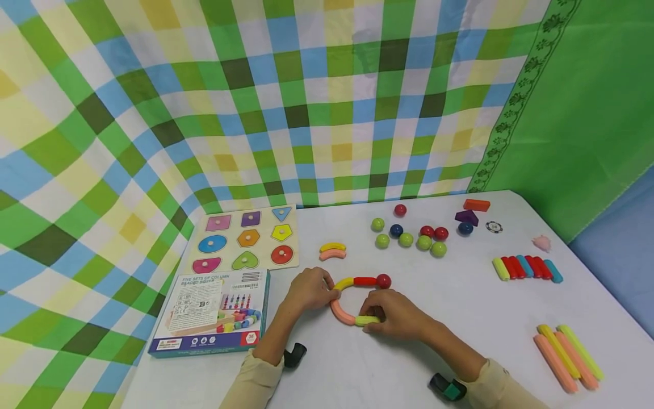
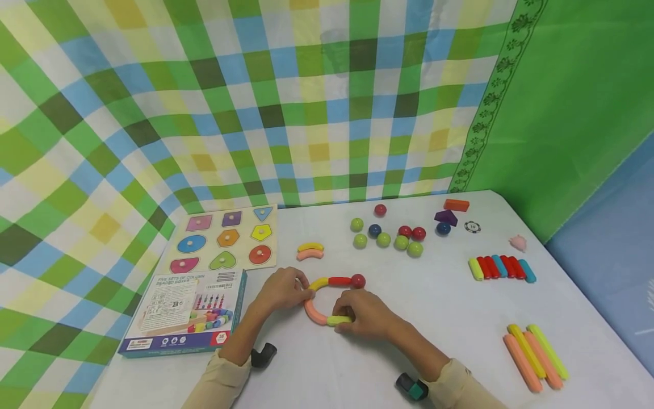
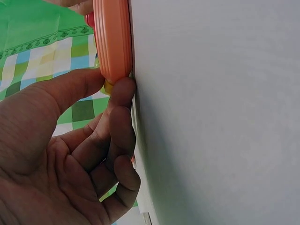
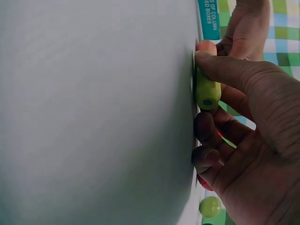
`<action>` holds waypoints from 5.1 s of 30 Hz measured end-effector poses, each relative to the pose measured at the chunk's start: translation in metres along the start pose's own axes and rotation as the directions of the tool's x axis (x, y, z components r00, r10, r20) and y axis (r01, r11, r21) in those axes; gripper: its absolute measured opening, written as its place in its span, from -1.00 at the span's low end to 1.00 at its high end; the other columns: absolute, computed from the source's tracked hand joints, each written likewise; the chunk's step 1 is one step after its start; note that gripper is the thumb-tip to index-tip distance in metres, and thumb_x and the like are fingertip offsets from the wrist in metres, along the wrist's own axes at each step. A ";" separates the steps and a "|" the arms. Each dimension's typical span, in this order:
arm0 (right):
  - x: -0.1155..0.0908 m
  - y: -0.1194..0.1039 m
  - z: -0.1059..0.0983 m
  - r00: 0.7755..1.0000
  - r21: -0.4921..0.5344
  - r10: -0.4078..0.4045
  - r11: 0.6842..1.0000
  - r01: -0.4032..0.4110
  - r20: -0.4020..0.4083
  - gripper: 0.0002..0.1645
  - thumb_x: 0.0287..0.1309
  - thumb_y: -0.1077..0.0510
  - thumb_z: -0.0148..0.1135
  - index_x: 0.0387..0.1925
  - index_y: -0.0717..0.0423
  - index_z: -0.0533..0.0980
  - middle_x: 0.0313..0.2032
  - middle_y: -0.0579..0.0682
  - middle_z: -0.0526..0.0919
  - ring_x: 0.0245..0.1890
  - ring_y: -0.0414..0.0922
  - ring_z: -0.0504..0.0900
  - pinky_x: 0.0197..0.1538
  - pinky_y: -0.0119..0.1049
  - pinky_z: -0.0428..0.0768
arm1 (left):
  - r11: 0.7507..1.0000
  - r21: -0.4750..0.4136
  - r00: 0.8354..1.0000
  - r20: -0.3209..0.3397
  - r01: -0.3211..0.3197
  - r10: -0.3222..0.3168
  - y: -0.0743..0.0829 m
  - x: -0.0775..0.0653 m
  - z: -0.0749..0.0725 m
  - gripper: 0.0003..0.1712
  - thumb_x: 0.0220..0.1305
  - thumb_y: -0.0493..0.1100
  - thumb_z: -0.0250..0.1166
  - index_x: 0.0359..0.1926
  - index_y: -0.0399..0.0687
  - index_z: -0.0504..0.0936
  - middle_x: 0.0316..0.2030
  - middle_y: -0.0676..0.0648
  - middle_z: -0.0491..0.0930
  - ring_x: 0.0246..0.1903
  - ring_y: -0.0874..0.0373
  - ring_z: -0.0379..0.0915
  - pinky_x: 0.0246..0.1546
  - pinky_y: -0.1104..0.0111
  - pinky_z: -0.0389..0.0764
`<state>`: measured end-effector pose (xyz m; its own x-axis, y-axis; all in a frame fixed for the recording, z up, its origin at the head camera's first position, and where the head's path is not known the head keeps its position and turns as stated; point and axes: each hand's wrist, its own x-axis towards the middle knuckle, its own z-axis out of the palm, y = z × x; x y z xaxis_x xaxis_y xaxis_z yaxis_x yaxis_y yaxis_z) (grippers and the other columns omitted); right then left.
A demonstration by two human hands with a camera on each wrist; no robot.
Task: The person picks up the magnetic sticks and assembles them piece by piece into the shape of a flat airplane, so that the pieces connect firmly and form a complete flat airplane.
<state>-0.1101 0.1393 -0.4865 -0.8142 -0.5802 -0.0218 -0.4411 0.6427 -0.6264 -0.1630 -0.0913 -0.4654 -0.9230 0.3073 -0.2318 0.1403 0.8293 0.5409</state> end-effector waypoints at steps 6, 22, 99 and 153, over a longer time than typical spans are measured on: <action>-0.003 -0.004 -0.001 1.000 -0.011 0.020 1.000 -0.020 0.024 -0.74 -0.06 -0.08 0.46 -0.27 -0.28 0.60 -0.39 -0.38 0.53 -0.39 -0.32 0.46 -0.27 -0.40 0.48 | 1.000 -0.001 1.000 -0.003 0.000 0.000 -0.001 0.000 0.001 -0.77 0.05 0.07 0.40 -0.45 0.05 0.63 -0.63 0.08 0.50 -0.53 0.15 0.40 -0.50 0.33 0.40; -0.043 0.058 -0.073 0.896 0.087 0.275 0.961 -0.261 -0.347 -0.83 0.17 0.09 0.30 -0.18 -0.01 0.59 -0.40 -0.15 0.56 -0.38 -0.11 0.47 -0.38 -0.37 0.49 | 1.000 0.019 1.000 0.015 -0.009 0.009 0.002 -0.001 -0.001 -0.76 0.06 0.07 0.40 -0.43 0.05 0.62 -0.66 0.09 0.50 -0.52 0.15 0.41 -0.47 0.33 0.40; -0.037 0.028 -0.037 0.983 0.211 0.179 0.963 -0.167 -0.038 -0.64 0.18 -0.07 0.27 -0.02 -0.10 0.50 -0.40 -0.16 0.54 -0.45 -0.19 0.48 -0.40 -0.38 0.49 | 0.947 0.029 0.918 0.257 -0.320 0.302 0.005 -0.009 -0.001 -0.78 -0.13 0.08 0.55 -0.46 0.28 0.66 -0.59 0.21 0.50 -0.47 0.31 0.36 -0.47 0.46 0.38; 0.011 0.045 -0.053 0.840 0.482 0.511 0.792 -0.376 -0.184 -0.60 0.19 -0.12 0.24 -0.30 0.17 0.60 -0.51 0.08 0.57 -0.58 -0.09 0.47 -0.51 -0.32 0.48 | 0.940 0.063 0.910 0.279 -0.335 0.306 0.007 -0.012 0.000 -0.81 -0.07 0.11 0.51 -0.54 0.29 0.64 -0.65 0.18 0.45 -0.51 0.31 0.34 -0.50 0.46 0.34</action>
<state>-0.1586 0.1879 -0.4738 -0.9786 -0.0667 -0.1947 0.1386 0.4860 -0.8629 -0.1511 -0.0890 -0.4594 -0.6972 0.6636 -0.2710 0.4640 0.7060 0.5351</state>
